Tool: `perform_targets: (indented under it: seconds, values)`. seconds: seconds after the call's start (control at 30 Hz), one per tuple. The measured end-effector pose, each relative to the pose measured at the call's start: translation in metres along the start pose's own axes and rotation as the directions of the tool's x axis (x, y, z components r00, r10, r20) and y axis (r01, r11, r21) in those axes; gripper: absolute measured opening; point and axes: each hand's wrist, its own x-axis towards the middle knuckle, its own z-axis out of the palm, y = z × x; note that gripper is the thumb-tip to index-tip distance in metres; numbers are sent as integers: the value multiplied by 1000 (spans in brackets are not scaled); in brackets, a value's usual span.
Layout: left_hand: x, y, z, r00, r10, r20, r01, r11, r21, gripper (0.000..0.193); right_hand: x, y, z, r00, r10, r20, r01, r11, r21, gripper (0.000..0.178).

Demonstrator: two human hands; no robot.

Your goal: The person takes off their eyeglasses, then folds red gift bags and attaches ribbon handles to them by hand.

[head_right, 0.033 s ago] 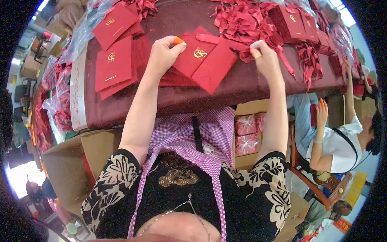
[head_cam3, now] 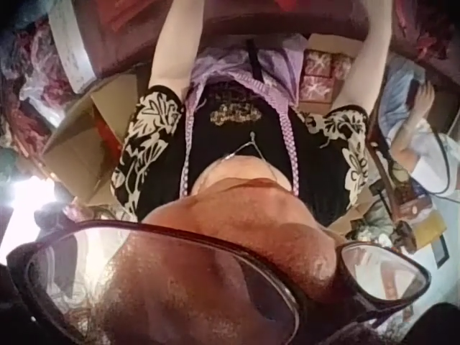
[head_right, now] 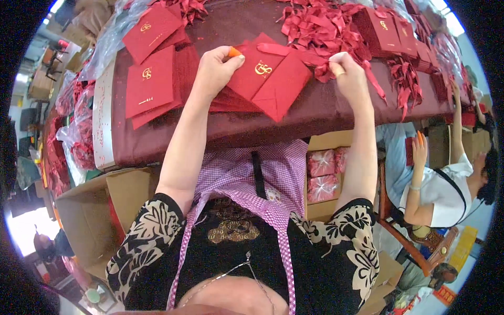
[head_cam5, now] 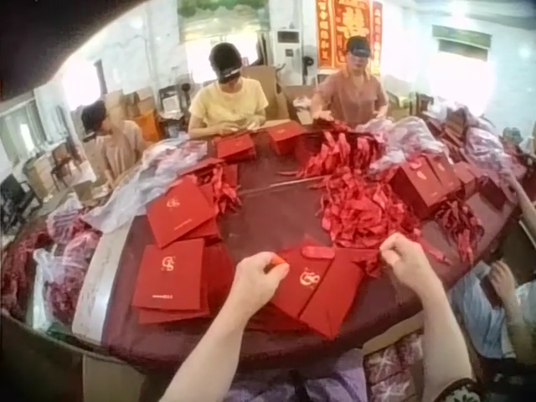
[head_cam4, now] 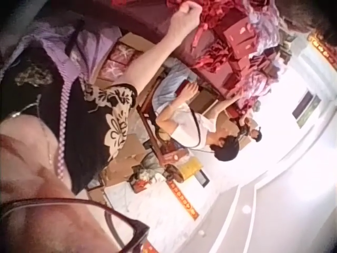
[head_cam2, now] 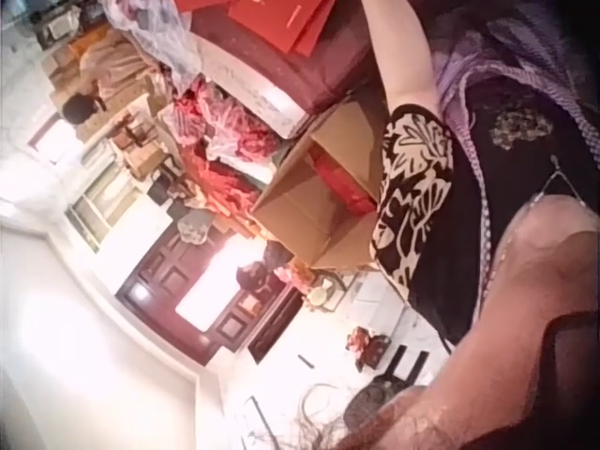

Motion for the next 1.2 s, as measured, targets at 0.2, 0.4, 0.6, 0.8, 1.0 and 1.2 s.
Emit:
perform_targets:
  seconds: [0.2, 0.4, 0.6, 0.8, 1.0, 1.2]
  values:
    - [3, -12, 3, 998, -23, -65, 19, 998, -56, 19, 2, -45, -12, 973, 188, 134, -218, 554, 804, 23]
    - [2, -5, 1, 996, -84, -39, 80, 992, -93, 13, -3, -50, -15, 978, -154, 144, -122, 139, 983, 42]
    - [4, -4, -6, 993, -113, 19, 114, 971, -210, 14, -15, -83, 9, 998, 47, -41, -21, 877, 480, 27]
    - [0, 0, -13, 990, -129, 55, 139, 957, -256, 19, -12, -107, 35, 840, -527, -129, 485, 836, -254, 16]
    - [-1, 2, -12, 992, -109, 70, 122, 965, -234, 20, -29, -109, 89, 1000, -2, 31, -19, 741, 672, 17]
    - [-1, 2, -14, 996, -59, 64, 71, 973, -218, 20, -22, -103, 108, 965, -261, -40, 261, 925, 275, 15]
